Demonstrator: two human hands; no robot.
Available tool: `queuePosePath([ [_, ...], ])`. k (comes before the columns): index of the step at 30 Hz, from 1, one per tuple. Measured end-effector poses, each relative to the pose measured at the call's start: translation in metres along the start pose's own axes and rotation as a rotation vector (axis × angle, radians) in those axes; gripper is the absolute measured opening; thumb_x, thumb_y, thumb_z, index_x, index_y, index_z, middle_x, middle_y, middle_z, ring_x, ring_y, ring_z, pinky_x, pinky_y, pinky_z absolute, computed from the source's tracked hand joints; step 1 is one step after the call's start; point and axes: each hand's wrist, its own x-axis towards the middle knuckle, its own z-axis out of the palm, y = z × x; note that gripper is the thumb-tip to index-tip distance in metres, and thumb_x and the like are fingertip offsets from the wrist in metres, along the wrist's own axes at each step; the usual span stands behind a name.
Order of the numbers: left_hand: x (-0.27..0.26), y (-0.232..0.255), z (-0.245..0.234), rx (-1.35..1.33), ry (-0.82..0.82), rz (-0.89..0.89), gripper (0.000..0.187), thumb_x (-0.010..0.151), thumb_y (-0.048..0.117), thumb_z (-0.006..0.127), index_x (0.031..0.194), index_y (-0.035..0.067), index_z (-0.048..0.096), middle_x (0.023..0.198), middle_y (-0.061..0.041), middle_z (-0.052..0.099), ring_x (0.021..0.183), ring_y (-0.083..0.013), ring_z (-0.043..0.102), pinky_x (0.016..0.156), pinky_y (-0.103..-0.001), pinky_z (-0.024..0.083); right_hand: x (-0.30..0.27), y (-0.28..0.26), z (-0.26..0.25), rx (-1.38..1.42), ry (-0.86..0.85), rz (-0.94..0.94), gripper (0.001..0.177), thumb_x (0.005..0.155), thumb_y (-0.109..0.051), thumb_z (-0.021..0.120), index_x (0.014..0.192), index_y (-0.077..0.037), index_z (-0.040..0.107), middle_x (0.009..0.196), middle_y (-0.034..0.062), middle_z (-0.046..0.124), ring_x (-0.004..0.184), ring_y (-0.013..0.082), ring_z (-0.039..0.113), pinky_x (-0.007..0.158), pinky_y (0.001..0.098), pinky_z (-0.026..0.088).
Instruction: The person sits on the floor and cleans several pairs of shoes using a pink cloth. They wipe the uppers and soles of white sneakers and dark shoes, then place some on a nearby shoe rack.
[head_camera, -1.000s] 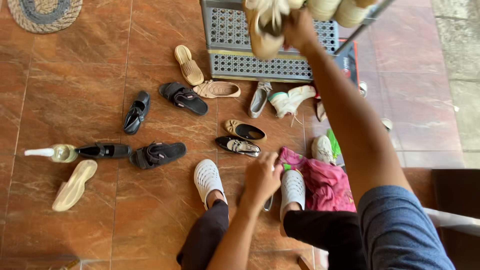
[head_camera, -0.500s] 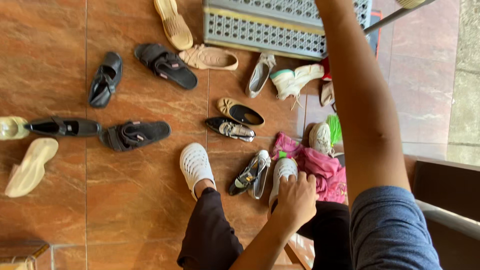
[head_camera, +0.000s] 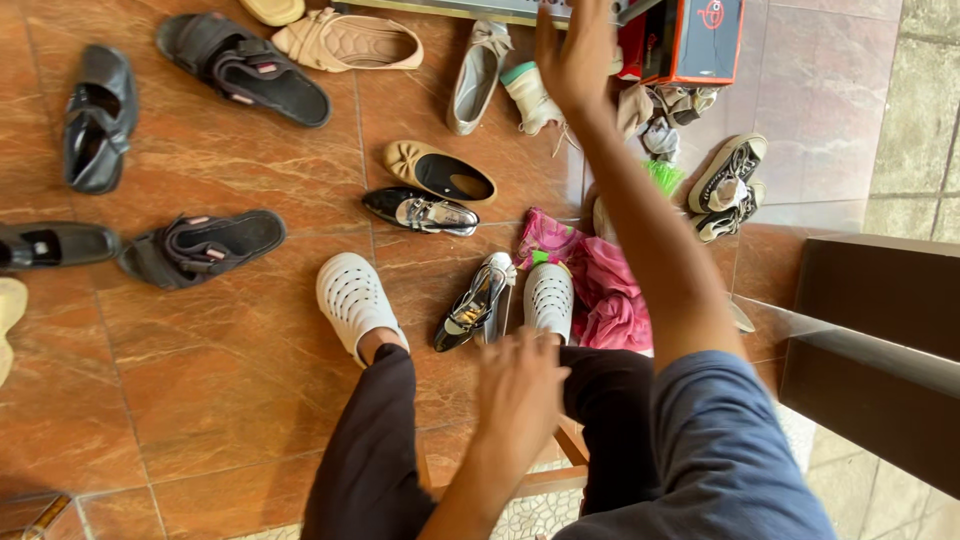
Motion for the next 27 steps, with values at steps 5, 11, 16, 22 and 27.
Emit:
queuePosePath([
  [5,-0.015,-0.024,0.005,0.155,-0.215,-0.165,0.068,0.095,0.035,0.065,0.148,-0.001,0.039,0.142,-0.025,0.049,0.122,-0.0399,0.055,0.1,-0.054,0.039,-0.191,0.039,0.036,0.47,-0.602,1.388,0.042,0.101,-0.034,0.062,0.12,0.003,0.061,0.093,0.0167,0.063,0.075,0.0238,0.062,0.059,0.0386,0.05],
  [11,-0.015,-0.023,0.027,0.019,-0.32,-0.1,0.078,0.091,0.035,0.072,0.15,-0.001,0.036,0.145,-0.027,0.045,0.127,-0.0415,0.052,0.101,-0.053,0.036,-0.252,0.074,0.095,0.9,-0.166,1.776,0.056,0.095,-0.037,0.069,0.142,-0.016,0.046,0.112,0.0071,0.059,0.089,0.0181,0.063,0.068,0.0386,0.057],
  [16,-0.005,-0.028,0.049,0.061,-0.435,-0.137,0.083,0.092,0.042,0.071,0.154,0.002,0.033,0.149,-0.029,0.04,0.132,-0.0447,0.047,0.104,-0.056,0.033,-0.245,0.082,0.129,0.935,-0.072,1.866,0.052,0.092,-0.035,0.069,0.135,-0.02,0.042,0.122,0.0065,0.055,0.104,0.0247,0.062,0.08,0.0462,0.051],
  [22,0.0,-0.008,0.036,0.06,-0.37,-0.124,0.077,0.093,0.037,0.068,0.152,-0.001,0.035,0.148,-0.03,0.042,0.132,-0.0445,0.048,0.104,-0.058,0.033,-0.256,0.07,0.119,0.176,-0.183,1.151,0.031,0.102,-0.029,0.07,0.12,-0.008,0.054,0.124,0.0209,0.052,0.109,0.0397,0.06,0.089,0.0477,0.051],
  [27,-0.008,0.019,0.015,0.055,-0.236,-0.03,0.067,0.092,0.029,0.065,0.146,-0.003,0.04,0.141,-0.025,0.051,0.122,-0.0386,0.054,0.103,-0.053,0.037,-0.26,0.048,0.053,-0.045,-0.436,0.889,0.024,0.102,-0.021,0.057,0.121,-0.008,0.05,0.119,0.0219,0.062,0.099,0.0455,0.06,0.082,0.0603,0.046],
])
